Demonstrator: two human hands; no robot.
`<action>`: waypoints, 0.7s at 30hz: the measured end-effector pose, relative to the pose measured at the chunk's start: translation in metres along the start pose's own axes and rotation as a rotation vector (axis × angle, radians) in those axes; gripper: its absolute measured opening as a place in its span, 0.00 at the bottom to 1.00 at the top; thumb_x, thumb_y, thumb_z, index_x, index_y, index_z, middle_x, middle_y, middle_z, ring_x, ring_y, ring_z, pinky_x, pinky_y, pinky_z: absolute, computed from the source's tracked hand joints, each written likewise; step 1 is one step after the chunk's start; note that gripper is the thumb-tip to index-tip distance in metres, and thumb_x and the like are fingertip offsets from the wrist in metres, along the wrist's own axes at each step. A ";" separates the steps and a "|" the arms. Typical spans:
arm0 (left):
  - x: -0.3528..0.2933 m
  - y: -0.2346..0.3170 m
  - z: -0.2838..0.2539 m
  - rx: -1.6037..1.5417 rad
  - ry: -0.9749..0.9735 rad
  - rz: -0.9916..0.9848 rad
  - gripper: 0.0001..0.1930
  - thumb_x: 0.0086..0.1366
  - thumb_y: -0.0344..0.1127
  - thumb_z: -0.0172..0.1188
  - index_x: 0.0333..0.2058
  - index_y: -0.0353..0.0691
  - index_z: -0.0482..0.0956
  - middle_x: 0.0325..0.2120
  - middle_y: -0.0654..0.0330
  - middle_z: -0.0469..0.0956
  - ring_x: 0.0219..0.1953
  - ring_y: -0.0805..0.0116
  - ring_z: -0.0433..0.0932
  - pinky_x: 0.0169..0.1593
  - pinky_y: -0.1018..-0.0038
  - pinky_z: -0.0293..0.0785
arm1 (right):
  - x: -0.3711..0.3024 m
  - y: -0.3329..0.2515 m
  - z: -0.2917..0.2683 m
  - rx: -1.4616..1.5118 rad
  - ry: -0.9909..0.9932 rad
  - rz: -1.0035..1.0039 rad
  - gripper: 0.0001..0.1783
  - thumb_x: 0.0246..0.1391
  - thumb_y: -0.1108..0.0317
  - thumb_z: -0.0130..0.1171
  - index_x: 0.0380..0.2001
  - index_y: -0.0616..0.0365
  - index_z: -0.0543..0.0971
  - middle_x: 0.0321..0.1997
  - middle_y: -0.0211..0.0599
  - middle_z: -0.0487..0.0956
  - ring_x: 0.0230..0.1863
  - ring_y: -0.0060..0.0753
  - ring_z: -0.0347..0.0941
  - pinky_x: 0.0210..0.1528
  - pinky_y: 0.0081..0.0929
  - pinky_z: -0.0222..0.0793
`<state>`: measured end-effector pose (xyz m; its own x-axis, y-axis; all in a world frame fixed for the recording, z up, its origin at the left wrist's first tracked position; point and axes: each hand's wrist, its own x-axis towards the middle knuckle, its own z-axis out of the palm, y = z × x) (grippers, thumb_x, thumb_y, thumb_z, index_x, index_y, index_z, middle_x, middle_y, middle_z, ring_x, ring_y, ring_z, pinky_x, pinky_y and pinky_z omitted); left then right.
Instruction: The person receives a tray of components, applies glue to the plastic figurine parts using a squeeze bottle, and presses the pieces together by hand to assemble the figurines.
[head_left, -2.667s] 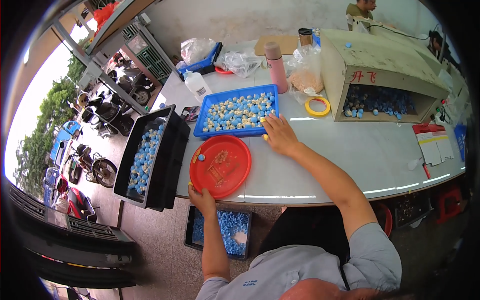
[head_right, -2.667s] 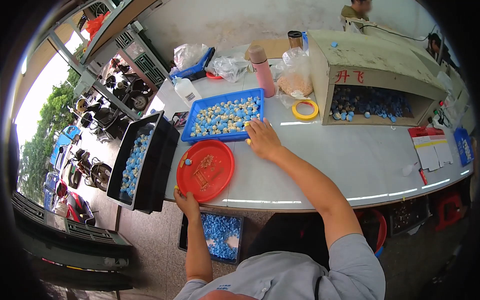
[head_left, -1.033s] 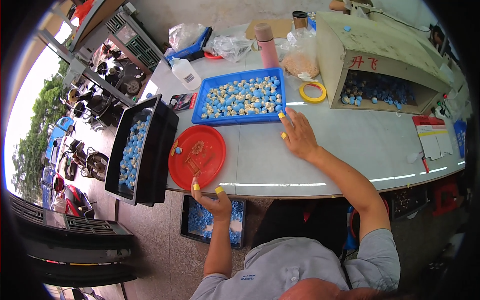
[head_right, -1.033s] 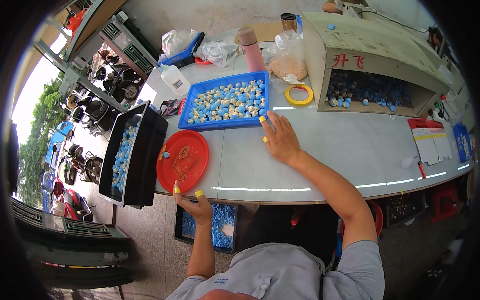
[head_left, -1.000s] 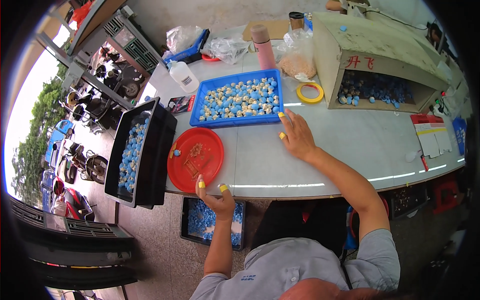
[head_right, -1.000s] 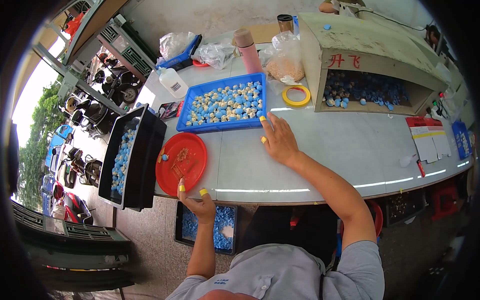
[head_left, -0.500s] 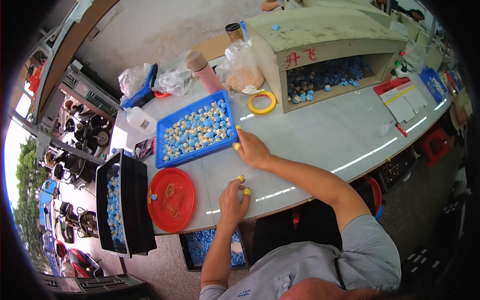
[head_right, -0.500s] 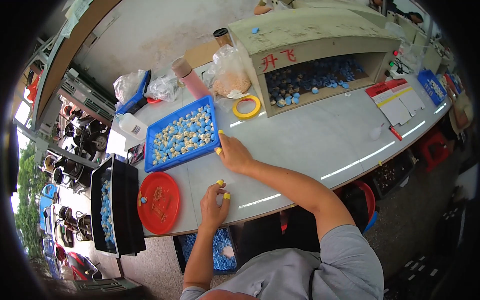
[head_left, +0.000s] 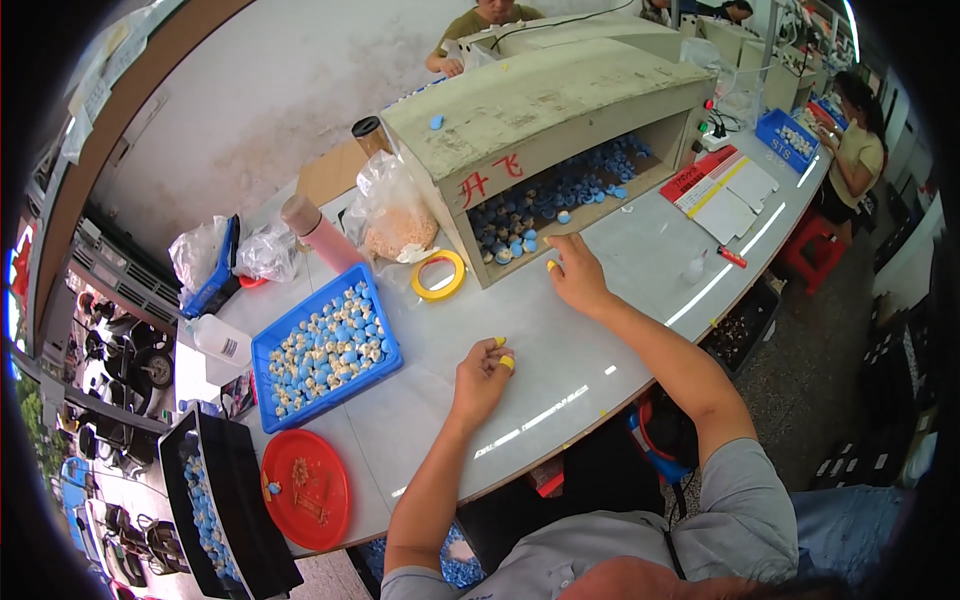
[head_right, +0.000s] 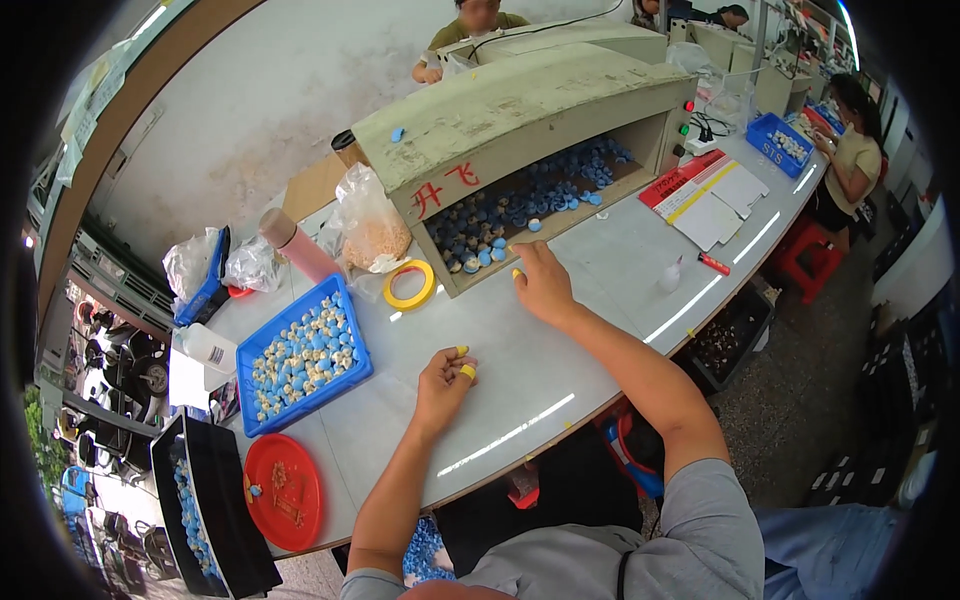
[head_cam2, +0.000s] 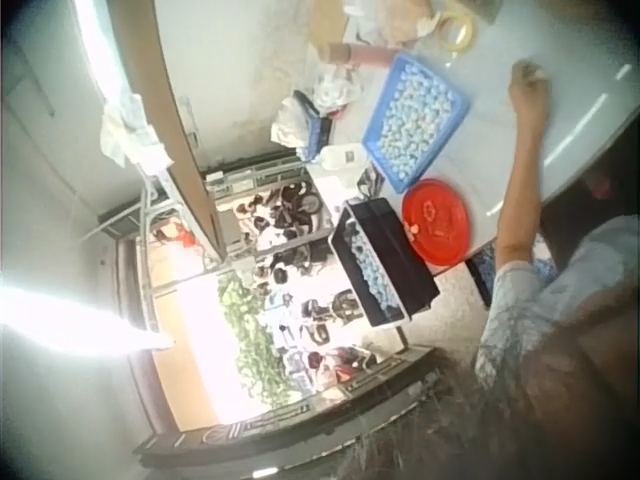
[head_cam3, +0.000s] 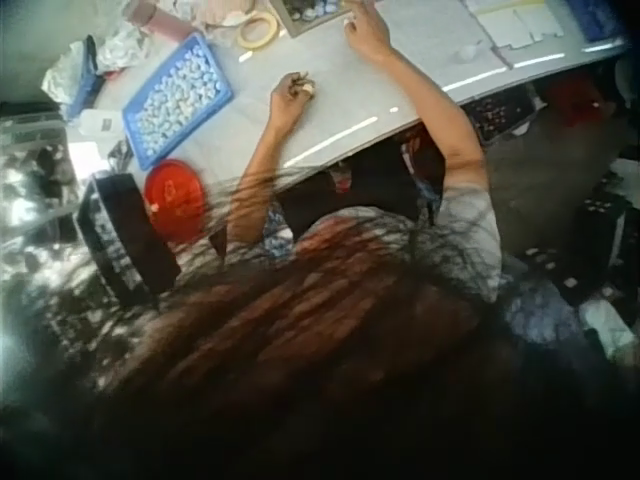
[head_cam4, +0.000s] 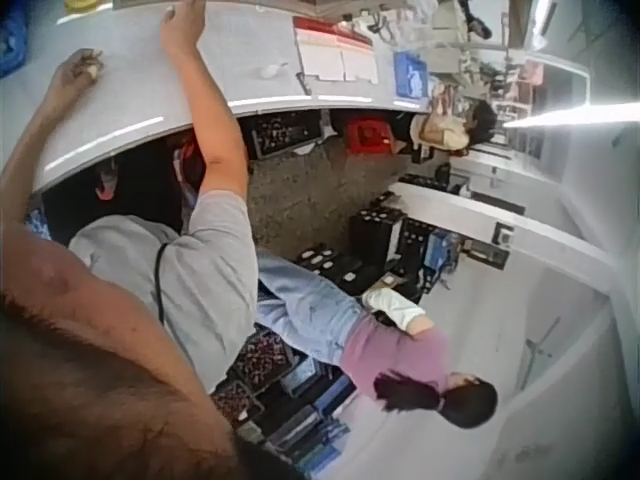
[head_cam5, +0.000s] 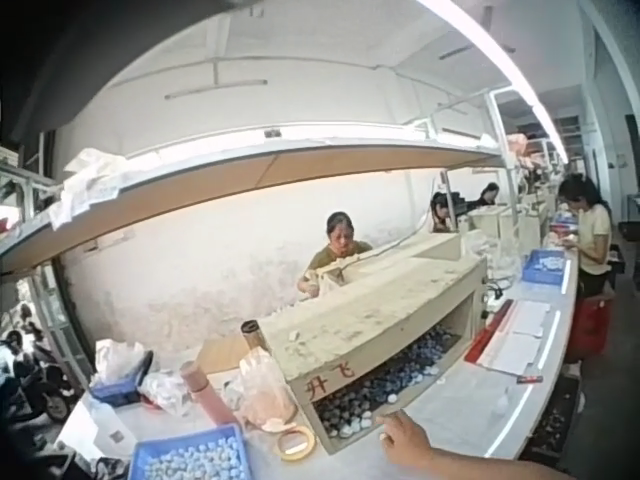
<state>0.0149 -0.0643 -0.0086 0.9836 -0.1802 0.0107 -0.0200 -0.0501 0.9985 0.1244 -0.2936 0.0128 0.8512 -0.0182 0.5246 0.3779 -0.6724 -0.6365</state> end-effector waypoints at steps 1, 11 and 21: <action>0.001 0.000 0.000 0.001 -0.005 0.007 0.17 0.65 0.25 0.57 0.51 0.25 0.69 0.39 0.55 0.78 0.35 0.77 0.76 0.40 0.80 0.75 | 0.009 -0.002 0.000 -0.060 -0.060 -0.020 0.20 0.49 0.76 0.57 0.48 0.56 0.72 0.45 0.43 0.71 0.46 0.45 0.72 0.43 0.40 0.71; -0.007 -0.003 -0.010 -0.205 0.040 -0.035 0.18 0.68 0.28 0.54 0.54 0.30 0.66 0.42 0.56 0.76 0.37 0.72 0.78 0.43 0.77 0.77 | 0.012 0.010 0.022 -0.104 -0.069 -0.053 0.19 0.51 0.72 0.60 0.48 0.56 0.74 0.36 0.38 0.75 0.37 0.40 0.75 0.40 0.36 0.72; -0.016 -0.001 -0.003 -0.040 -0.202 0.121 0.20 0.67 0.33 0.59 0.56 0.34 0.67 0.49 0.60 0.71 0.45 0.72 0.74 0.50 0.76 0.70 | -0.064 -0.072 -0.024 0.992 -0.897 0.446 0.39 0.58 0.70 0.59 0.67 0.61 0.51 0.38 0.38 0.77 0.32 0.21 0.71 0.35 0.18 0.69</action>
<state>0.0000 -0.0584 -0.0101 0.9183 -0.3761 0.1233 -0.1241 0.0221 0.9920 0.0340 -0.2613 0.0388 0.7631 0.6354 -0.1181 -0.2055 0.0653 -0.9765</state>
